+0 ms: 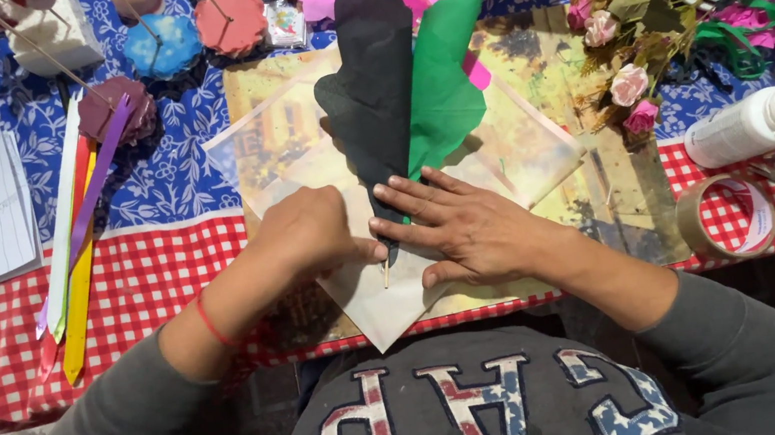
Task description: Assembling an artificial flower bouquet using colorful wrapping paper and tape.
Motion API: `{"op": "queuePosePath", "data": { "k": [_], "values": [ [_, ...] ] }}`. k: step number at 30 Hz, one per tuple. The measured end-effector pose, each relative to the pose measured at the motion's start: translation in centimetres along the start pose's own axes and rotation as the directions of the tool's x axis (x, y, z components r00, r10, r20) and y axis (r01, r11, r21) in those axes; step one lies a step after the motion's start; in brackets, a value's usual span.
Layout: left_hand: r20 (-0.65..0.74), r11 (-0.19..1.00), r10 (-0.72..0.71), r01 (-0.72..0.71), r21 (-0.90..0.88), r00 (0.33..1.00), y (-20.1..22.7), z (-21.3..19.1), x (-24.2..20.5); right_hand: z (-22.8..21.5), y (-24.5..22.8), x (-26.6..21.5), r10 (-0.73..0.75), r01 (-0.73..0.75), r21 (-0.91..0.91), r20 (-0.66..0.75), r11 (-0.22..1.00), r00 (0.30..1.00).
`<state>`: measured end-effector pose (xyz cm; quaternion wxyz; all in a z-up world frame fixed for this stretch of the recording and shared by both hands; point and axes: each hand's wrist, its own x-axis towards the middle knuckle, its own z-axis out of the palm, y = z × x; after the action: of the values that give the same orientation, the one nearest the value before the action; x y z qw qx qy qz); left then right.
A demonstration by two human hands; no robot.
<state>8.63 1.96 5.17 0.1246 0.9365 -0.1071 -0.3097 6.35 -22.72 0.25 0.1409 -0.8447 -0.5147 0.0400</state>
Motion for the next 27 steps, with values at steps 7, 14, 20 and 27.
{"op": "queuePosePath", "data": {
  "k": [7,14,20,27],
  "values": [
    [-0.378,0.957,0.238,-0.283,-0.068,0.895,0.5,3.4,-1.7,0.0,0.0,0.0,-0.006,0.007,-0.037,0.002,0.999,1.000],
    [-0.516,0.782,0.620,-0.518,0.346,0.592,-0.2,5.9,0.7,0.0,-0.2,0.0,0.012,-0.012,-0.016,-0.028,1.000,1.000],
    [-0.466,0.738,0.669,-0.590,0.328,0.578,-0.7,6.3,1.3,-0.7,-0.2,-1.0,-0.081,0.079,-0.015,-0.250,0.997,0.965],
    [-0.452,0.751,0.660,-0.551,0.365,0.600,-0.1,5.5,0.7,-2.2,-1.1,-1.5,0.000,0.015,0.042,-0.330,0.999,0.944]
  ]
}}
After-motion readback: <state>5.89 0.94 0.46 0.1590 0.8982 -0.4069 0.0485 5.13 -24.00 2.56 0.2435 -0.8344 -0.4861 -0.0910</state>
